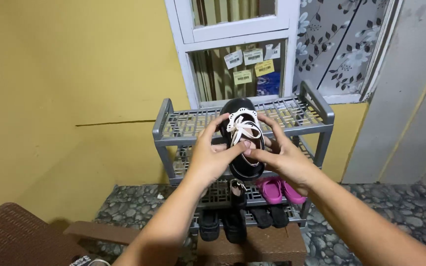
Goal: The person gathers shoes from a chair and places them on a metal shoe rack. They handle pink slippers, black sneakers, and black flats, pairing each and arranging them on the lower shelf of the rack.
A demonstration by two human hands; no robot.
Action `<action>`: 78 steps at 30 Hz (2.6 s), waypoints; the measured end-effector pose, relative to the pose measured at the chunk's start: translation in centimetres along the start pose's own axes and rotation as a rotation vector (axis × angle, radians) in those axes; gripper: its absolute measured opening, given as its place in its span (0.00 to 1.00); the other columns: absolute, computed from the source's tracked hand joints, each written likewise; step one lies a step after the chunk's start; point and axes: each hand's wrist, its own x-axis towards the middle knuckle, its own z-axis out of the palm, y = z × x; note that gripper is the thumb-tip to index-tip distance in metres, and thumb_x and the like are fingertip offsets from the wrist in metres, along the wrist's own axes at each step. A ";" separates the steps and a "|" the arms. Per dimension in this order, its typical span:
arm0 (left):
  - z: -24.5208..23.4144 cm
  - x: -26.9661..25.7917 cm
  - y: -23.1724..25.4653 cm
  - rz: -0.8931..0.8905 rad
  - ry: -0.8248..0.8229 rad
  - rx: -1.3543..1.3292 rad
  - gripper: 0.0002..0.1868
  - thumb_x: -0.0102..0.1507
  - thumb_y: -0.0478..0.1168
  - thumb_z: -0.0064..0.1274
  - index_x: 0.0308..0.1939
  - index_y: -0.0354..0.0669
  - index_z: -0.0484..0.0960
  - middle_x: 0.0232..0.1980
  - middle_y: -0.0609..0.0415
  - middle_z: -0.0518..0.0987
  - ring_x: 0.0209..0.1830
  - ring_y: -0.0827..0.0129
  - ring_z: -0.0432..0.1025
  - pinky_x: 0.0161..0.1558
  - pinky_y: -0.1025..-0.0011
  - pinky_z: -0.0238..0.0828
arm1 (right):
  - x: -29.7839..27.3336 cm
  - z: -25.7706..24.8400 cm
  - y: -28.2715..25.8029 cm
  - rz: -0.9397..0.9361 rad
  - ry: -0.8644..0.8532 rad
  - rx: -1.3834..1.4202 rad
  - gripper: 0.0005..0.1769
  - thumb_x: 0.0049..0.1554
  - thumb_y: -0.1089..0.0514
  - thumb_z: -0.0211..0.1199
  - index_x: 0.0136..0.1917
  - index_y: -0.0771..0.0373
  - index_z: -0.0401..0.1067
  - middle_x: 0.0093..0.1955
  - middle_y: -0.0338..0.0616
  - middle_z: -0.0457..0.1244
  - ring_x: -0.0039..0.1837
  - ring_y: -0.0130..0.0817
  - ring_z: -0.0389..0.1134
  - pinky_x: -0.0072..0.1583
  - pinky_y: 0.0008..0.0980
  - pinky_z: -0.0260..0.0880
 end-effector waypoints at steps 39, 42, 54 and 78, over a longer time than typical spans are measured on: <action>10.2 3.5 -38.3 -0.639 -0.350 0.198 0.48 0.55 0.58 0.68 0.77 0.62 0.64 0.75 0.41 0.66 0.76 0.56 0.62 0.72 0.63 0.62 | 8.0 -12.0 31.3 0.534 0.160 -0.337 0.38 0.54 0.58 0.65 0.78 0.50 0.64 0.60 0.63 0.69 0.63 0.50 0.71 0.57 0.47 0.73; 9.6 3.8 -36.0 -0.442 -0.322 0.314 0.41 0.58 0.54 0.62 0.73 0.47 0.70 0.71 0.36 0.71 0.76 0.50 0.62 0.75 0.57 0.58 | 9.4 -13.0 34.7 0.388 0.165 -0.267 0.43 0.51 0.65 0.65 0.79 0.51 0.63 0.58 0.68 0.69 0.60 0.54 0.71 0.59 0.47 0.72; 10.7 4.4 -46.8 0.171 -0.205 0.584 0.36 0.60 0.56 0.59 0.69 0.48 0.73 0.75 0.33 0.62 0.72 0.37 0.59 0.65 0.49 0.61 | 11.4 -13.1 39.6 0.513 0.285 -0.257 0.32 0.58 0.59 0.53 0.76 0.48 0.67 0.64 0.42 0.71 0.61 0.33 0.70 0.61 0.29 0.67; 9.8 7.8 -51.1 0.030 -0.219 0.519 0.36 0.64 0.55 0.53 0.68 0.36 0.66 0.64 0.41 0.70 0.59 0.47 0.71 0.59 0.58 0.68 | 17.0 -12.3 47.3 0.465 0.418 -0.203 0.32 0.63 0.56 0.43 0.80 0.42 0.59 0.78 0.38 0.60 0.77 0.33 0.60 0.74 0.32 0.56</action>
